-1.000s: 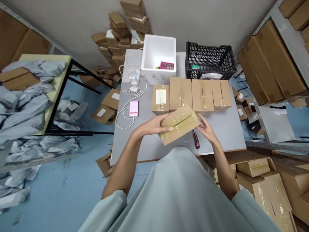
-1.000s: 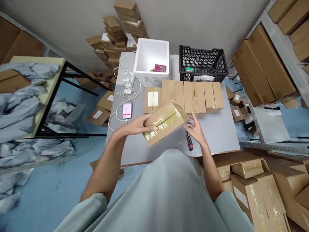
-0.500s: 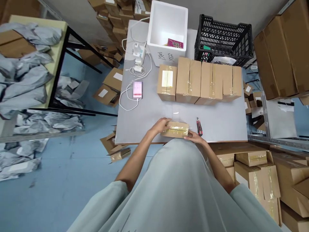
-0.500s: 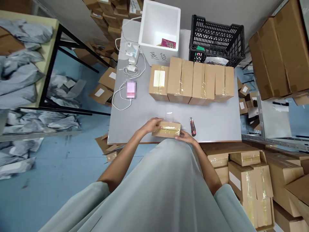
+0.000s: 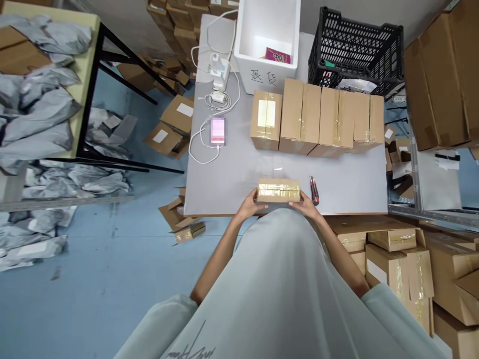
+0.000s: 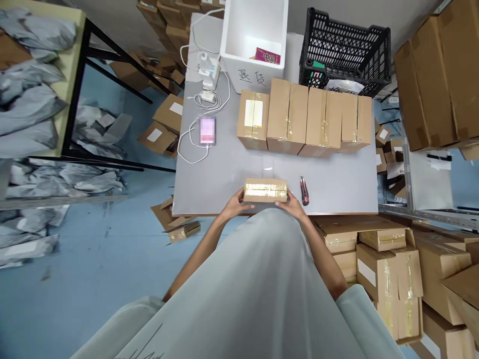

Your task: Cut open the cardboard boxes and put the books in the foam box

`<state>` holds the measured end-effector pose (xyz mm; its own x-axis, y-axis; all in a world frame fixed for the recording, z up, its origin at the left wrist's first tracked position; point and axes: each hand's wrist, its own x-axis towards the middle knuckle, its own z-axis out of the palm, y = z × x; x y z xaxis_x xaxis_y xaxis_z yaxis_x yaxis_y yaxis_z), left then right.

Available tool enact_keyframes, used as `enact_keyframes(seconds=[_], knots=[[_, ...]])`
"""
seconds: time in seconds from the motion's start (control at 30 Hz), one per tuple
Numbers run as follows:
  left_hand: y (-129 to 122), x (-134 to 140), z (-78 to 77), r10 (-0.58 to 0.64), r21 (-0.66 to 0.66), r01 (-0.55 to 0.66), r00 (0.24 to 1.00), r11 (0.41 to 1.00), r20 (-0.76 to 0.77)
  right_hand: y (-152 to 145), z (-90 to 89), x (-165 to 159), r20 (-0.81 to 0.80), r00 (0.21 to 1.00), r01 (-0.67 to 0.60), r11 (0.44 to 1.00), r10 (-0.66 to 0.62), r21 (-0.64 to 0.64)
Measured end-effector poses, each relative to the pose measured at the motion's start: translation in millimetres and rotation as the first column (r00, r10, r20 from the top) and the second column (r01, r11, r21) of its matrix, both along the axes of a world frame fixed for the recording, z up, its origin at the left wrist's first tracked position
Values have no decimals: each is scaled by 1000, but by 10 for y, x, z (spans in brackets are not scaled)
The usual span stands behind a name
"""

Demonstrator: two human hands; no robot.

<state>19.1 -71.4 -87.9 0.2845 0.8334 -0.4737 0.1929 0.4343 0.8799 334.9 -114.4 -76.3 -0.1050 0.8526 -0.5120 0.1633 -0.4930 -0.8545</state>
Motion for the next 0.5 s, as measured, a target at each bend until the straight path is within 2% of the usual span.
enact_keyframes(seconds=[0.1,0.2,0.37,0.5], knots=[[-25,-41,-8,75,12,-74,993,997,-95,34,28,66,144,990,8,1000,-12,22],[72,-67,-36,142,56,-134,975,989,-174,158,17,135,282,958,47,998,-59,49],[287,29,-136,150,29,-147,967,989,-207,419,-49,115,391,917,67,996,-82,50],[327,128,-249,194,22,-195,948,981,-252,513,-145,33,393,917,65,998,-68,20]])
